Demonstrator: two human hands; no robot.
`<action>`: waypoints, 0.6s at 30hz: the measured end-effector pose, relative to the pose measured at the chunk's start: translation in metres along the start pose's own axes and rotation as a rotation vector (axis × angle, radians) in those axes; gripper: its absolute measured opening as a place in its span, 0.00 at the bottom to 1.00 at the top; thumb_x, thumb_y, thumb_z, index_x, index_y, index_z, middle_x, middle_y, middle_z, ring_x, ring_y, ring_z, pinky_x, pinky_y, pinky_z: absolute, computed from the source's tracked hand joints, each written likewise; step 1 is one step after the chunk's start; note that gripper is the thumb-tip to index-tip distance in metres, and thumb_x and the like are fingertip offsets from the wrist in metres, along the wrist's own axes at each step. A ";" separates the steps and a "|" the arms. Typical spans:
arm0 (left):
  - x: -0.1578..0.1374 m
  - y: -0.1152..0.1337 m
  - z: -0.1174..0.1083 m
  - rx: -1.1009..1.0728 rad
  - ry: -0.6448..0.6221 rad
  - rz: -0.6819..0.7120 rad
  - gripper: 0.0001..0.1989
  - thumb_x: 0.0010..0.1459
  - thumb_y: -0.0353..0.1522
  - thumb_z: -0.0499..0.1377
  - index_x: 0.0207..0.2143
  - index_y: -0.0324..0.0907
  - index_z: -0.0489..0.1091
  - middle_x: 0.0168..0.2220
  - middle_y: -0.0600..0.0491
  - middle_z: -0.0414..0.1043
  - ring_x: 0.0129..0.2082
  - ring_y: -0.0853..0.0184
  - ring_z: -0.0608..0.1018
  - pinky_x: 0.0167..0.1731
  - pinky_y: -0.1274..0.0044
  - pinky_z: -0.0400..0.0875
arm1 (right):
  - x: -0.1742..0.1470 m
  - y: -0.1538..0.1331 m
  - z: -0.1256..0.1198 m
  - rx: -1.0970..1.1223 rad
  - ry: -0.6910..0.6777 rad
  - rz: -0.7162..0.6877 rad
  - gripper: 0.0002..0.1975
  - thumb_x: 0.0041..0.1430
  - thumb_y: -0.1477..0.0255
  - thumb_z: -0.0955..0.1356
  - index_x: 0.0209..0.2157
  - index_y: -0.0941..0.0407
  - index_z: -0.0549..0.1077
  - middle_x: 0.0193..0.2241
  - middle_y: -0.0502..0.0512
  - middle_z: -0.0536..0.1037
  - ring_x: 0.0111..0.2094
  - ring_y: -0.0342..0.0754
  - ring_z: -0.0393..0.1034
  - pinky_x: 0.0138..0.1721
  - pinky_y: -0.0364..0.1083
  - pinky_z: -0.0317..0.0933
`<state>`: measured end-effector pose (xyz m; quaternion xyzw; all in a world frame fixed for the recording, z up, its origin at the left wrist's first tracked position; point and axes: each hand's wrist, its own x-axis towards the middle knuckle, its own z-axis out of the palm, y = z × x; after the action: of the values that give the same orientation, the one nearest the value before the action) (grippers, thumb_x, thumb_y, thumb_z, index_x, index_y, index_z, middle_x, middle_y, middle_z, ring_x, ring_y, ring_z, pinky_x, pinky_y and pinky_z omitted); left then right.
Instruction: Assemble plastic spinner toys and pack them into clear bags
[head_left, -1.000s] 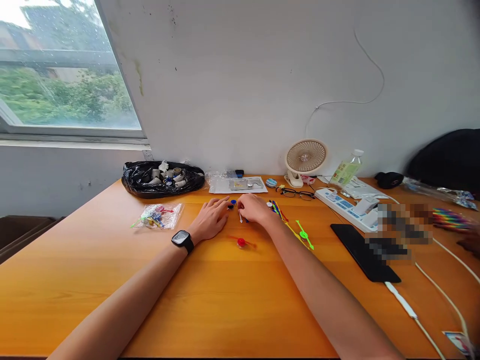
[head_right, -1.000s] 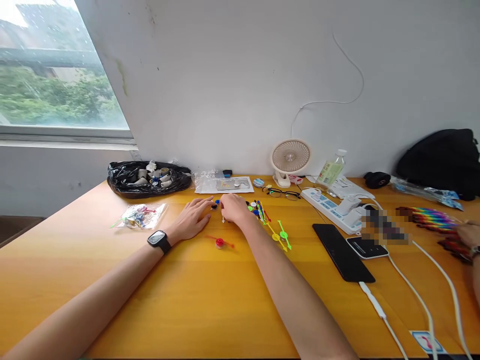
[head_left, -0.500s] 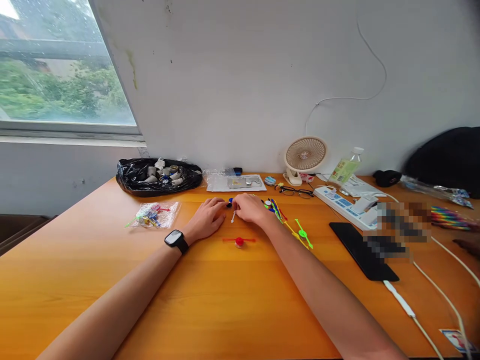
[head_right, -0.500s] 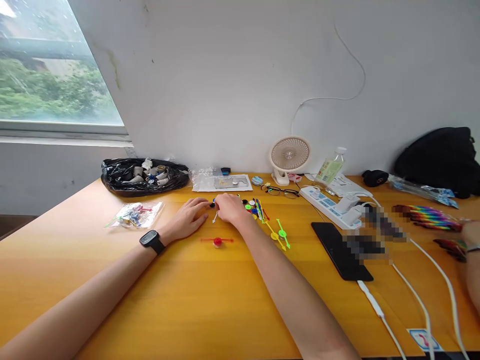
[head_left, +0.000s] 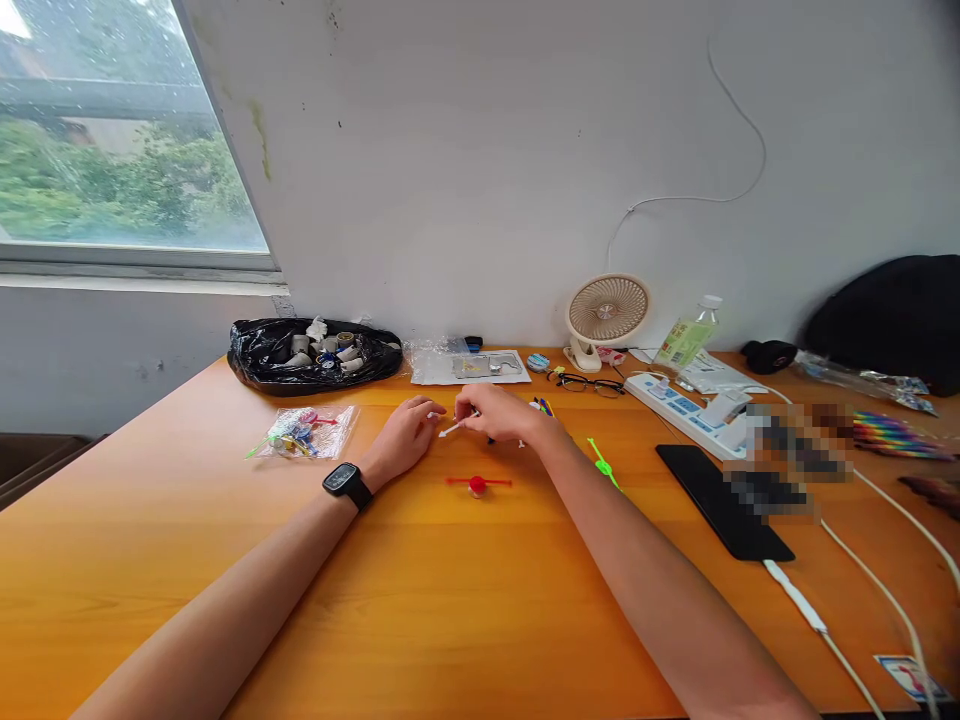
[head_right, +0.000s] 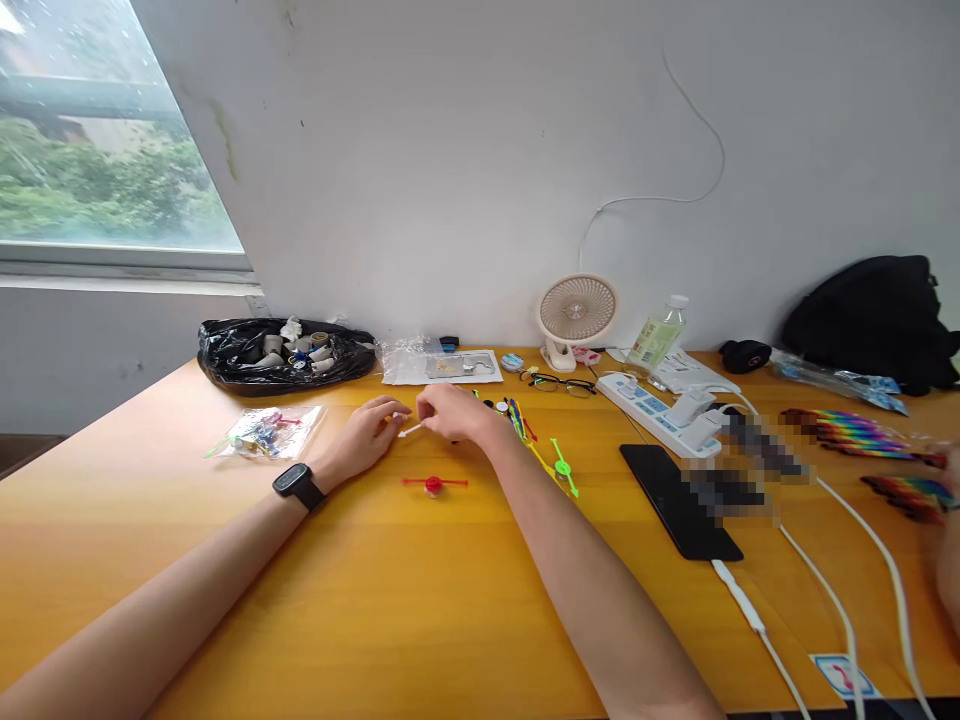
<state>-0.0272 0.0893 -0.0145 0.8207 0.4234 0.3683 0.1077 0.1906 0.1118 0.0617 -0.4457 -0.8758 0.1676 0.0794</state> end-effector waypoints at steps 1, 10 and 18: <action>0.000 -0.002 0.001 -0.012 0.008 -0.018 0.14 0.70 0.30 0.51 0.48 0.43 0.76 0.46 0.47 0.77 0.44 0.60 0.79 0.47 0.69 0.75 | -0.001 0.000 -0.004 0.032 0.028 -0.003 0.04 0.63 0.74 0.69 0.39 0.55 0.77 0.35 0.51 0.80 0.31 0.42 0.70 0.31 0.40 0.56; -0.001 -0.003 0.000 -0.012 -0.034 -0.076 0.12 0.68 0.36 0.57 0.47 0.41 0.77 0.43 0.46 0.80 0.40 0.59 0.80 0.43 0.70 0.76 | -0.020 0.007 -0.039 0.215 0.212 -0.114 0.08 0.64 0.74 0.67 0.43 0.58 0.77 0.36 0.52 0.78 0.31 0.41 0.67 0.33 0.41 0.57; -0.002 0.001 -0.001 -0.138 -0.047 -0.094 0.15 0.64 0.42 0.63 0.46 0.42 0.78 0.42 0.48 0.76 0.33 0.65 0.78 0.34 0.73 0.76 | -0.038 -0.010 -0.051 0.241 0.292 -0.134 0.07 0.66 0.69 0.66 0.39 0.56 0.74 0.29 0.48 0.74 0.30 0.43 0.64 0.33 0.42 0.55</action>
<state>-0.0279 0.0871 -0.0139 0.7991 0.4323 0.3716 0.1910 0.2203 0.0869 0.1133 -0.3932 -0.8564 0.1990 0.2691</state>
